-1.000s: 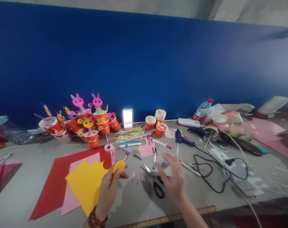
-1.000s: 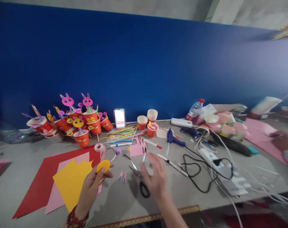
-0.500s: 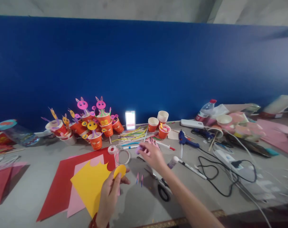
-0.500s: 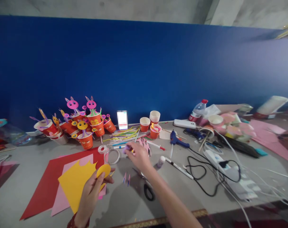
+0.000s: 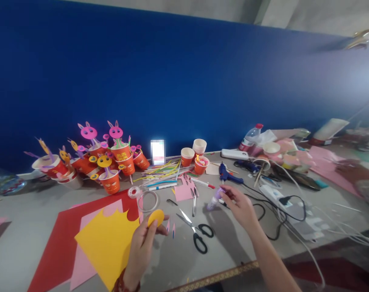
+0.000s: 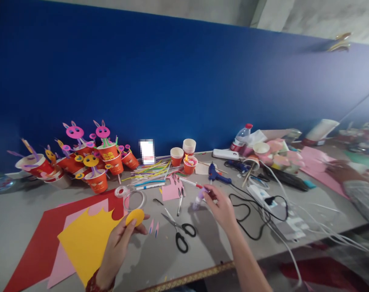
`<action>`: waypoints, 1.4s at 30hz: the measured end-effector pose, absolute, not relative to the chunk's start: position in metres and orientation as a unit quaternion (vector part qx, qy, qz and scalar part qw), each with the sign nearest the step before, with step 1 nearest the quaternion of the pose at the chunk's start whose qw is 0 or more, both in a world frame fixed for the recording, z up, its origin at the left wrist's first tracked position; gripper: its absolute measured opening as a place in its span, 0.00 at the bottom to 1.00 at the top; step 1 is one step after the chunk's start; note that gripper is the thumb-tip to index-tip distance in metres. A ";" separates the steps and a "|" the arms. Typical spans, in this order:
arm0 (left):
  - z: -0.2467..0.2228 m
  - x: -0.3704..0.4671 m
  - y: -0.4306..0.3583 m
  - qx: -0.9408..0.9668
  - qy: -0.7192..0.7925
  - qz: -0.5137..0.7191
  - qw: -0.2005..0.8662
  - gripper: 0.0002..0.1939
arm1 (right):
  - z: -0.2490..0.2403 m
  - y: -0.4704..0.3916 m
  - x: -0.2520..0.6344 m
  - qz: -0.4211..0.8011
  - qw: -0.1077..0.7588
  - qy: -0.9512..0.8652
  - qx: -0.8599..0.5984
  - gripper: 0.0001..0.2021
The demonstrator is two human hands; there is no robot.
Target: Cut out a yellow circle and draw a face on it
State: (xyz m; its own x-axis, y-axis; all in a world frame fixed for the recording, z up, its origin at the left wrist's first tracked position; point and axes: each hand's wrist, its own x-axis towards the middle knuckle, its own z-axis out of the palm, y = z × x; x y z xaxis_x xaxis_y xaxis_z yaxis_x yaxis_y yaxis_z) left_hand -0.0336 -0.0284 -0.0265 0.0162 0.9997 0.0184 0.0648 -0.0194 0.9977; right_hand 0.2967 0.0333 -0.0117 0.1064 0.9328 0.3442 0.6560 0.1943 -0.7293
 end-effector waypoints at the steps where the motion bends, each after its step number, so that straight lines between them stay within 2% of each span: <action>1: -0.025 -0.034 -0.029 0.523 0.510 0.485 0.481 0.20 | -0.010 0.033 0.295 0.158 0.415 -0.654 -0.612 0.17; 15: -0.029 -0.034 -0.026 0.509 0.513 0.484 0.494 0.20 | -0.013 0.026 0.290 0.109 0.364 -0.710 -0.593 0.17; 22: -0.029 -0.034 -0.026 0.510 0.506 0.488 0.495 0.19 | -0.016 0.024 0.284 0.043 0.320 -0.741 -0.589 0.23; 31: -0.030 -0.033 -0.027 0.503 0.510 0.490 0.497 0.20 | -0.046 0.021 0.283 -0.026 0.356 -0.736 -0.576 0.21; 42: -0.029 -0.031 -0.027 0.510 0.516 0.480 0.493 0.20 | -0.046 0.017 0.280 -0.068 0.351 -0.734 -0.577 0.21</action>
State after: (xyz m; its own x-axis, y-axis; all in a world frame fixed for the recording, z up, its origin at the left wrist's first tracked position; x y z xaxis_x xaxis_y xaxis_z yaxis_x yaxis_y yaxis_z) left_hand -0.0306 -0.0275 -0.0295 0.0066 0.9998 -0.0199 0.0524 0.0196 0.9984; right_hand 0.2803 0.0169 -0.0462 -0.0878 0.7992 0.5946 0.8952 0.3251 -0.3048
